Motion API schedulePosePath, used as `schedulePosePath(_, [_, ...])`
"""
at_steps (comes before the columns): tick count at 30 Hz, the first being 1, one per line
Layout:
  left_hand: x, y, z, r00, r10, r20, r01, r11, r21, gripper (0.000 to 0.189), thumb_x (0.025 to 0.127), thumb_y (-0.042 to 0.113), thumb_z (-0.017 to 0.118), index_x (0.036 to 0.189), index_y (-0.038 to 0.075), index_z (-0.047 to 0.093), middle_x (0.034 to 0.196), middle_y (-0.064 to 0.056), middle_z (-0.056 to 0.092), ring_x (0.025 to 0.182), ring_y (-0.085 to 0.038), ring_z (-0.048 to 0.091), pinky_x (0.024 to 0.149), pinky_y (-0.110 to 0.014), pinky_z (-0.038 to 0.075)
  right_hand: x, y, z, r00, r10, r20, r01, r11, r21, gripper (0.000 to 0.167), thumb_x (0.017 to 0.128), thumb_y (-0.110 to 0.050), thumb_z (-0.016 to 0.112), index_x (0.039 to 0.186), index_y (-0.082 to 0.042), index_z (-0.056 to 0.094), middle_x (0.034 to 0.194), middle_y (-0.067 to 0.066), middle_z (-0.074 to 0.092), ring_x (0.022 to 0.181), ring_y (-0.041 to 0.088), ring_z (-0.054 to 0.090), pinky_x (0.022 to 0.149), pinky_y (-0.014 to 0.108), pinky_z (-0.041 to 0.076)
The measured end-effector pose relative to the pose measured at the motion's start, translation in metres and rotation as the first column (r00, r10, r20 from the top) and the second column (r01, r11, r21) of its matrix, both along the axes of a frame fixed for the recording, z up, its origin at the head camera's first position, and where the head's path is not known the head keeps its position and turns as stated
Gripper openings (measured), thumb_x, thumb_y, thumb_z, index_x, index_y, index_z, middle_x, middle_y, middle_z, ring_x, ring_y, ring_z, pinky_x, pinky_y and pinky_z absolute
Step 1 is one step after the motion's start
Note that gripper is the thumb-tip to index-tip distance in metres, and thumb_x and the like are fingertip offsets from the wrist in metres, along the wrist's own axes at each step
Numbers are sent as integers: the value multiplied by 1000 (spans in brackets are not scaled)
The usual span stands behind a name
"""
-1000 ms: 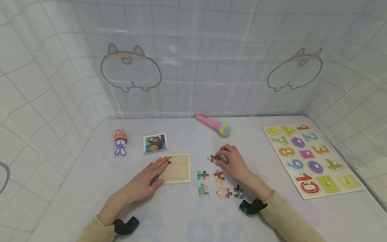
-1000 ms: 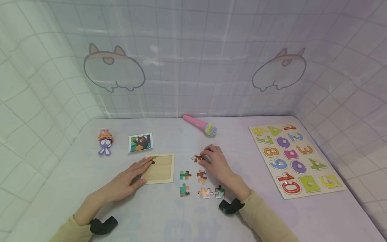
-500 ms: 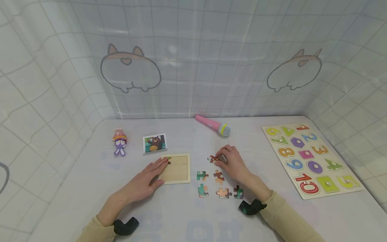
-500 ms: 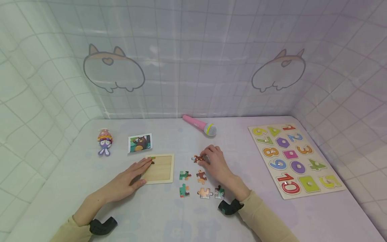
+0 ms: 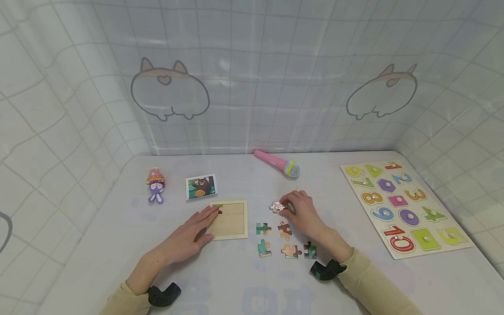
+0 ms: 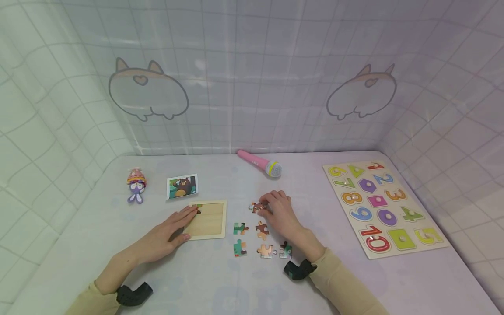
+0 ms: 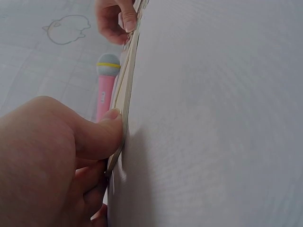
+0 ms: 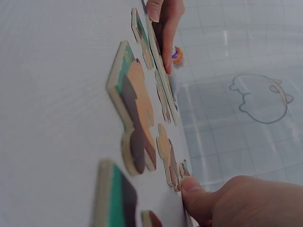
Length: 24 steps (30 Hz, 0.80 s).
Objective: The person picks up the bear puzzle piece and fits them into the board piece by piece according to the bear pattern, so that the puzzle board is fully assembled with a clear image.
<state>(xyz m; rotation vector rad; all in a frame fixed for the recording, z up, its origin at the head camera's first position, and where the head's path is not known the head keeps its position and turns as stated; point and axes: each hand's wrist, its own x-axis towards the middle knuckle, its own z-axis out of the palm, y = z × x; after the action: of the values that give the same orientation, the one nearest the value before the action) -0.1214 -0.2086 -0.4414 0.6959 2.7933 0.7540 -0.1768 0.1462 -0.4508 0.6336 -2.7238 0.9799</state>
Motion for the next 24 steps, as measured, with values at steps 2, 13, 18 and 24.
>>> schedulePosePath(2, [0,0,0,1000,-1,0,1,1000,0,67,101,29,58,159,13,28,166,-2,22,154,-28,18,125,-51,15,0,0,0,1000,1,3,-1,1000,-4,28,84,-13,81,108,-7,70,102,2,67,100,21,52,90,42,39])
schedulePosePath(13, [0,0,-1,1000,-4,-8,4,1000,-1,67,101,29,58,158,13,29,166,-2,23,154,-28,19,124,-52,16,-1,1,-2,1000,17,-8,-17,1000,3,25,85,-14,80,107,-8,71,102,2,64,97,20,50,87,41,38])
schedulePosePath(18, [-1,-1,-1,1000,-1,2,1,1000,-4,66,101,30,58,158,13,29,167,-1,22,154,-27,18,124,-51,16,0,1,-1,999,37,-28,-36,999,38,24,87,-15,78,108,-8,69,102,2,63,97,20,50,84,40,37])
schedulePosePath(24, [0,-1,-1,1000,-2,-2,2,1000,-4,66,101,31,57,158,14,29,167,-1,22,154,-27,18,124,-52,16,1,1,-2,997,49,-65,-45,998,52,24,87,-14,78,108,-7,68,102,2,63,98,21,51,84,41,37])
